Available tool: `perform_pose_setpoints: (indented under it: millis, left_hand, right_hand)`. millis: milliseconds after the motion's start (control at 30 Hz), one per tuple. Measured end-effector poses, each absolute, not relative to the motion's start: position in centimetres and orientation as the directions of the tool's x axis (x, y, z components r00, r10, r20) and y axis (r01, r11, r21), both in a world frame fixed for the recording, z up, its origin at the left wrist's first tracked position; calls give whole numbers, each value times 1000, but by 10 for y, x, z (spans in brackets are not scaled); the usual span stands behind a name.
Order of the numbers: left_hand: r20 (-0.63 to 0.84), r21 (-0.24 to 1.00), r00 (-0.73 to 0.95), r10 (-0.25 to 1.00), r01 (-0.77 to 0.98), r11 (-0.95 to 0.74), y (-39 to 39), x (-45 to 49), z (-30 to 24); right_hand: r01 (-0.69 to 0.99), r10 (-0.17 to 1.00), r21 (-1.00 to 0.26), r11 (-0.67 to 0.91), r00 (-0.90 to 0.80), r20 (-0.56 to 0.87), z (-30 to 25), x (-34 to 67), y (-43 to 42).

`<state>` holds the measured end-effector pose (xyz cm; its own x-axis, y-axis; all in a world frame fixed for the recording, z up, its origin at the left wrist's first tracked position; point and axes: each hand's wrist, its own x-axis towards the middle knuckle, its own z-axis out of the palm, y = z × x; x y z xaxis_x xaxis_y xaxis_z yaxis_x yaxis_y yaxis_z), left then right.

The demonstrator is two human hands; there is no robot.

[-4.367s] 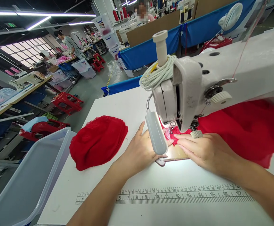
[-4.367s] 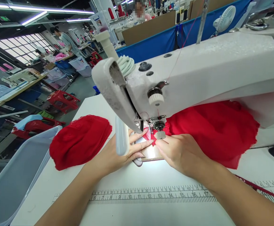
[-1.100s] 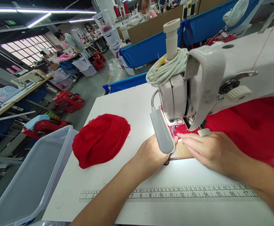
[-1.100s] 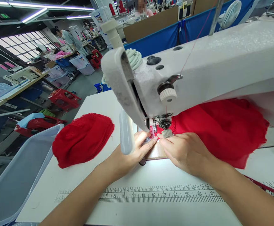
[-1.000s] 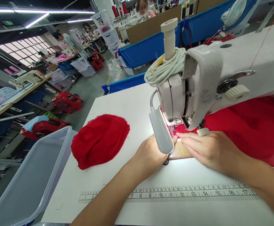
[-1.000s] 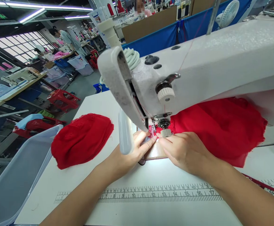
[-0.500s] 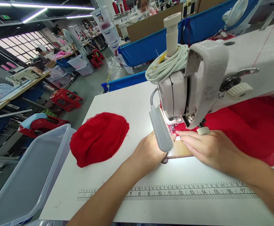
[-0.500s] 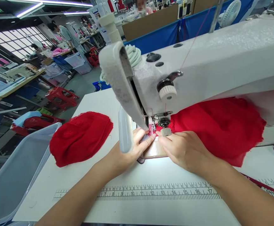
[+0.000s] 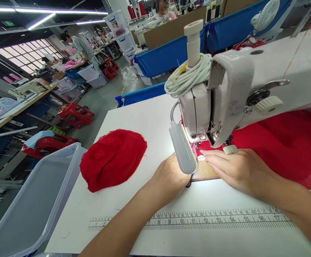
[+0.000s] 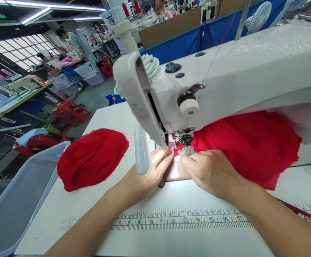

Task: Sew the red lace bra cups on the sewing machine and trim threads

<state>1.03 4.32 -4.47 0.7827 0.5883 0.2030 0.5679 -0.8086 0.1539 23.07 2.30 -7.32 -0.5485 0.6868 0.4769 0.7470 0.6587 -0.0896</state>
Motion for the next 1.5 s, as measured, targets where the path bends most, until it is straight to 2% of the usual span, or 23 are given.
perform_pose_setpoints:
  millis: [467,633,800,933,1033,1333,1500]
  left_hand:
    - [278,262,738,614,557,-788,44,10,-51]
    - [239,196,757,608,576,-793,46,9,-49]
    - [249,113,797,550,540,-834,48,8,-50]
    - [245,22,836,491,502,-865,48,8,-49]
    - [253,0,842,477,493,-870,47,8,-49]
    - [248,207,761,600,563,-800,48,9,-53]
    - [245,239,750,614,567,-788,48,10,-53]
  right_hand:
    - [763,709,-96,639,-535,459,-72,228,24]
    - [761,738,-154,630,-524,425,-73,230,25]
    - [764,744,-173,621,-506,437,-74,230,25]
    - [757,734,-168,631,-513,445,-73,229,24]
    - [758,732,-156,633,-522,438,-72,229,24]
    - [774,730,-125,620,-512,453,-72,229,24]
    - [791,717,-80,607,-502,483,-71,227,26]
